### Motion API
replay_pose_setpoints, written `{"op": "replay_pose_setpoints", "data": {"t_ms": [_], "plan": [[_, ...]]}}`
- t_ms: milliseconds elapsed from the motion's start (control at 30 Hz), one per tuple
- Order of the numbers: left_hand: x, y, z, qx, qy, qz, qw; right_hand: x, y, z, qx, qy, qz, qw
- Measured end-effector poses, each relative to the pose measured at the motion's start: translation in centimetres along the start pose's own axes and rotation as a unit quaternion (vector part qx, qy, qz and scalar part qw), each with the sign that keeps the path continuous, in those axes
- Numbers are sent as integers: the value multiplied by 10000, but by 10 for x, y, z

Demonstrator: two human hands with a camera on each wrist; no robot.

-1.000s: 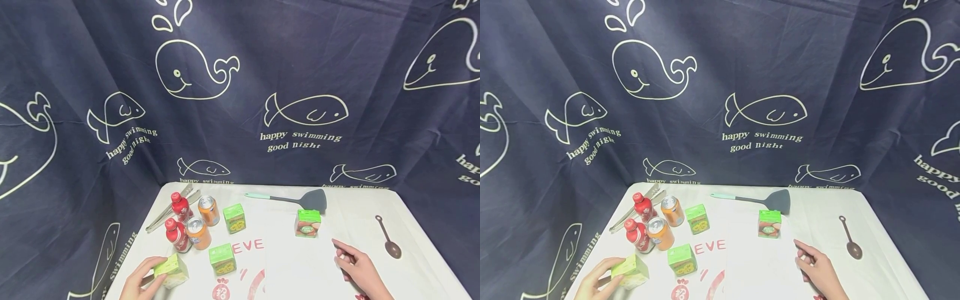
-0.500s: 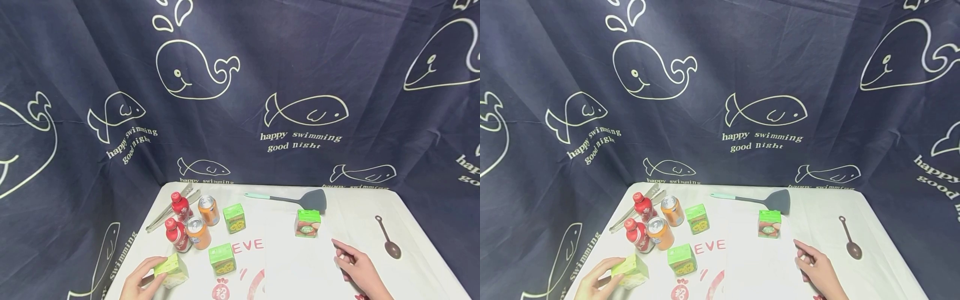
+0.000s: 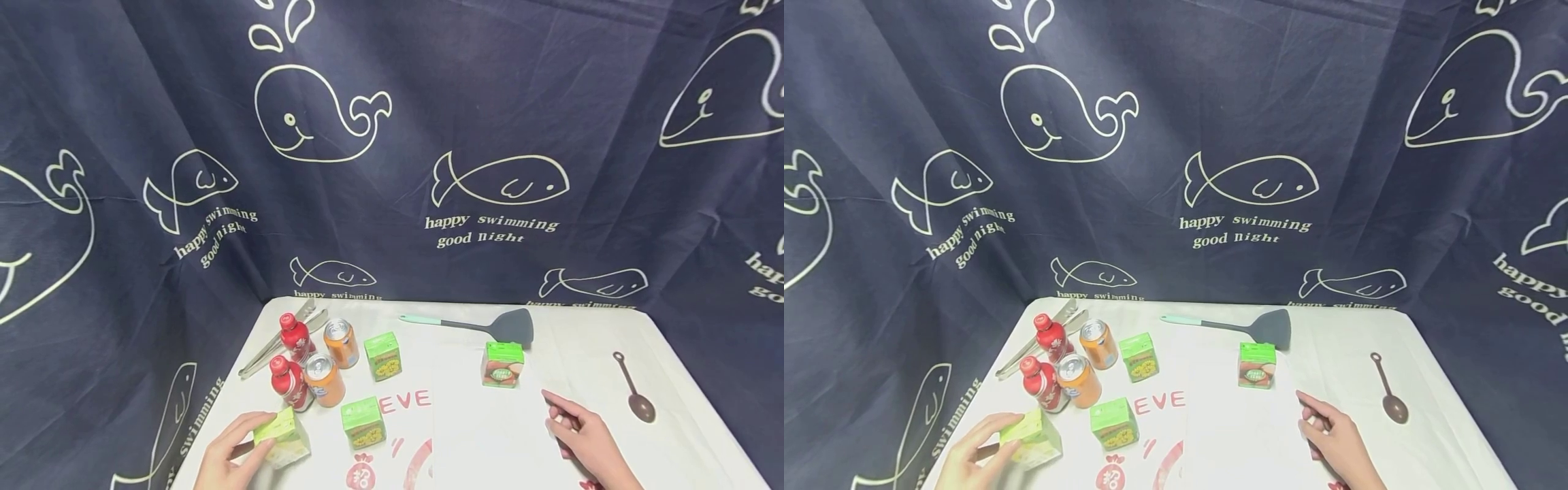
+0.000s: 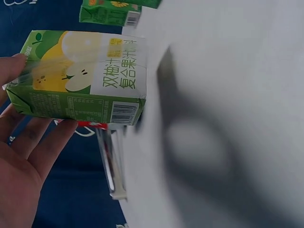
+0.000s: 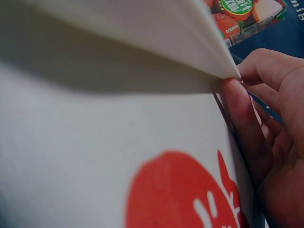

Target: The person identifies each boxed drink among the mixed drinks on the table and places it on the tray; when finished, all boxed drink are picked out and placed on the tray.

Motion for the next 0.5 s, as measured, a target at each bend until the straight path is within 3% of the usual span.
{"op": "replay_pose_setpoints", "data": {"t_ms": [200,500], "plan": [[12,3,17,4,-166,-15,9999,0,0,0,-4,67,-11,10000],[34,6,38,67,-671,-21,9977,-1,0,0,-8,140,4,9999]]}}
Point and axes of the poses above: each hand's wrist, its own x-axis towards the middle knuckle, its own y-axis out of the back of the hand, z = x × y, the point moved 6 cm from there along x, towards the middle knuckle, and after that the axes turned 6 degrees about x, right-handed, at the moved point
